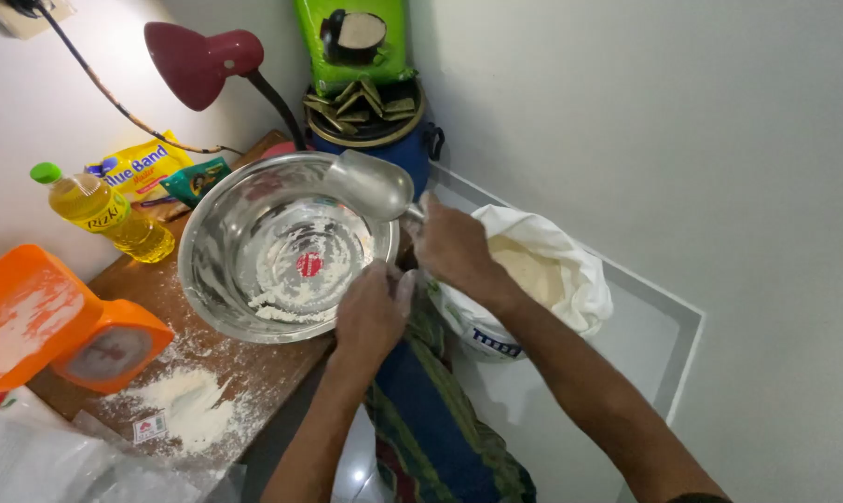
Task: Preparing dough by scooping flour into a bowl, weighing it on a scale, and handling dough balls.
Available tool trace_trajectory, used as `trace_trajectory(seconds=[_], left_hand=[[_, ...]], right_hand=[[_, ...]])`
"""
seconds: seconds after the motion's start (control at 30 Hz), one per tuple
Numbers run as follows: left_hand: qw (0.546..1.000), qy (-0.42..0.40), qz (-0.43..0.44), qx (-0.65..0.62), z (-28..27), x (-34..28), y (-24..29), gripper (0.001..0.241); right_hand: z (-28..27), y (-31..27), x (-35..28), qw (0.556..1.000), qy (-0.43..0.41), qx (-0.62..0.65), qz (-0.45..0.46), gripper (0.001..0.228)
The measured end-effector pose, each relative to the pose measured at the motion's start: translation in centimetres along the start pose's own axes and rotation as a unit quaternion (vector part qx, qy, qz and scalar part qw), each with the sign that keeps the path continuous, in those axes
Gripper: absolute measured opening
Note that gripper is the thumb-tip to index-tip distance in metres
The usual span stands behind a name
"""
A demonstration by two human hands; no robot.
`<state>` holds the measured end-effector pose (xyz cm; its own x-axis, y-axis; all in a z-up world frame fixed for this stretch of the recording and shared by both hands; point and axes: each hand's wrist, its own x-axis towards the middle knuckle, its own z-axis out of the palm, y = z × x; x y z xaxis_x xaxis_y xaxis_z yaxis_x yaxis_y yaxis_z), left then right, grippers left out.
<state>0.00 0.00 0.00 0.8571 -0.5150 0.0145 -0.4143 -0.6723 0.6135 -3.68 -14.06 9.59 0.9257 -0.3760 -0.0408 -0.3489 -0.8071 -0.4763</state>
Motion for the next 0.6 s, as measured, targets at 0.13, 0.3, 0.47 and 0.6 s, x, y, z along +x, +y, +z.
trace_trajectory(seconds=[0.13,0.3,0.47,0.6], left_hand=[[0.975,-0.046,0.107,0.188,3.7,3.6,4.8,0.035],[0.978,-0.081,-0.004,0.194,10.7,6.9,5.8,0.055],[0.969,-0.100,-0.009,0.226,18.6,9.0,2.5,0.063],[0.972,-0.094,0.035,0.213,19.8,9.1,0.7,0.056]], right_hand=[[-0.5,7.1,0.6,0.991,0.073,-0.096,0.061,0.056],[-1.0,15.1,0.6,0.974,0.085,-0.149,0.148,0.056],[3.8,23.5,1.5,0.960,0.076,-0.213,0.165,0.054],[6.5,28.0,2.9,0.956,0.109,-0.219,0.162,0.048]])
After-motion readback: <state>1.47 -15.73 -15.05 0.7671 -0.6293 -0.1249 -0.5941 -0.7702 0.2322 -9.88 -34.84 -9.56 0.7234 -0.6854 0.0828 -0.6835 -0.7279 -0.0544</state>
